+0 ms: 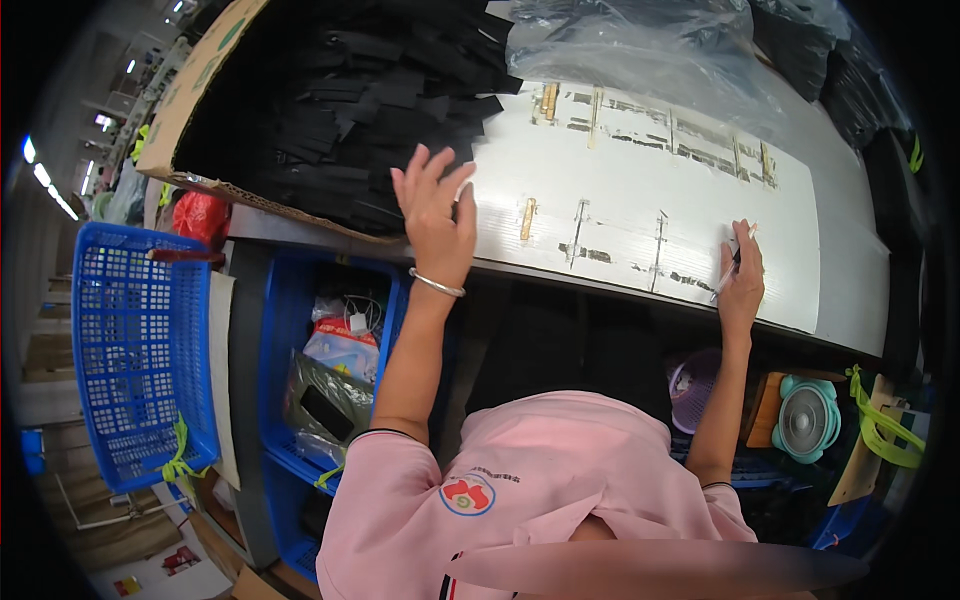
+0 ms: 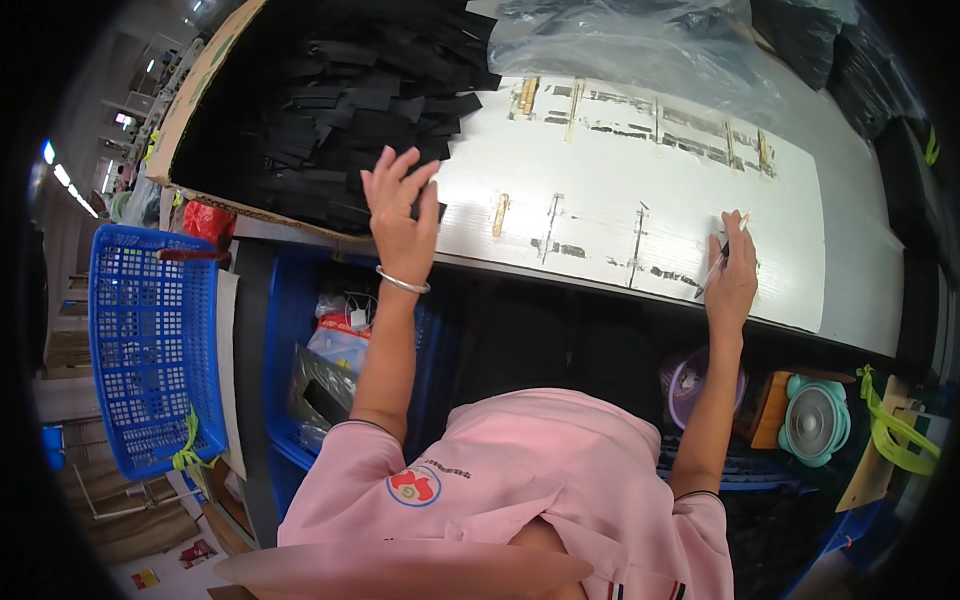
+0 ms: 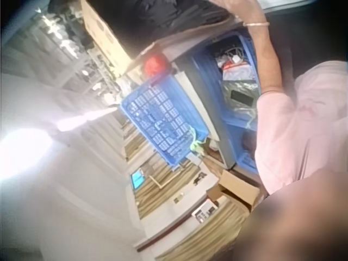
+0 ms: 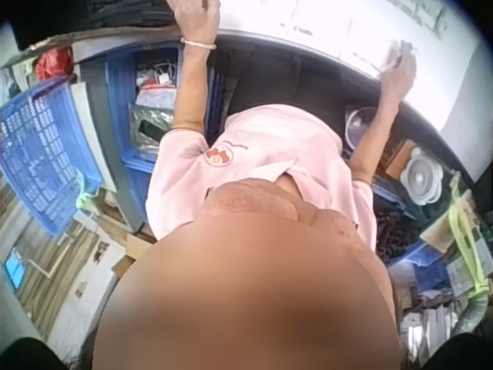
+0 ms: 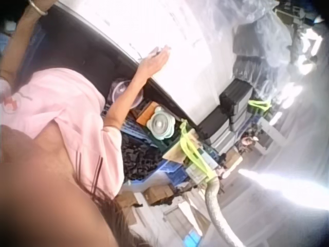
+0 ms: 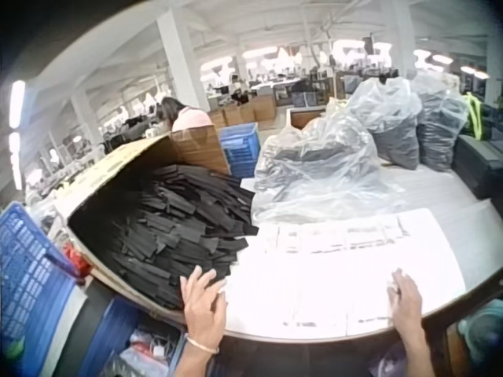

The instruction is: Inspecting and marking black zippers at a workbench using a pen and guide markers.

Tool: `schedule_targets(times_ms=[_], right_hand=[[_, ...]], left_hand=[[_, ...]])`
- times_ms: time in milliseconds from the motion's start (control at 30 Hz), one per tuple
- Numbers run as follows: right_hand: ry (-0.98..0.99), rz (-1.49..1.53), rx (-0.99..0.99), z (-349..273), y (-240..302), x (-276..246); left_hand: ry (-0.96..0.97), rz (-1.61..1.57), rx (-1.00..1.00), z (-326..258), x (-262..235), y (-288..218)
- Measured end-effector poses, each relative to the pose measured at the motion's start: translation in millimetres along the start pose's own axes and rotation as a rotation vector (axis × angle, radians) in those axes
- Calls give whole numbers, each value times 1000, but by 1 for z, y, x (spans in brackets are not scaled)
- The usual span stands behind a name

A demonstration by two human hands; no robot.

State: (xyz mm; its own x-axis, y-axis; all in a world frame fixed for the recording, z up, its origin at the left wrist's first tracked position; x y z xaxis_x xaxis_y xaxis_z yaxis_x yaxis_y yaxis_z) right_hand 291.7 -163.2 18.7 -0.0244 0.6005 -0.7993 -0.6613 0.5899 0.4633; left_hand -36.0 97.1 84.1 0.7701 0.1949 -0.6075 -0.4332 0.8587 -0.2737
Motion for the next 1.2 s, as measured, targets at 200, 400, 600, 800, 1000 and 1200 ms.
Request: schedule_targets(times_ms=[200, 400, 600, 800, 1000, 1200], right_hand=[[-8, 0, 14, -2, -2, -2], [-33, -11, -6, -2, 3, -3], [-37, -6, 11, -4, 1, 0], [-54, -33, 5, -4, -4, -2], [-55, -48, -4, -3, -3, 0], [-34, -81, 29, -5, -3, 2]], left_hand=[[-166, 213, -45, 34, -6, 49], [-351, 343, -135, 77, -31, 89], [-360, 269, -101, 80, -43, 72], [355, 187, 118, -17, -13, 24], [471, 361, 161, -46, -10, 50], [452, 336, 176, -37, 12, 73]])
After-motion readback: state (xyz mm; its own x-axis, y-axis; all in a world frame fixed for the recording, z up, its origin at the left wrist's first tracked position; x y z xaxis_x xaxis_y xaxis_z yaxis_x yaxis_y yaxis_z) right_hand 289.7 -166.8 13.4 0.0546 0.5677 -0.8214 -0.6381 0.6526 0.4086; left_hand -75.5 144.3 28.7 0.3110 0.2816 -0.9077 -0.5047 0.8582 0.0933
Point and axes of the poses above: each hand's wrist, its own z-axis towards the middle knuckle, its own x-axis out of the palm, y = z × x, the point moved 1 cm from there along z, towards the middle knuckle, and after that the axes turned 12 degrees about x, right-handed, at the moved point
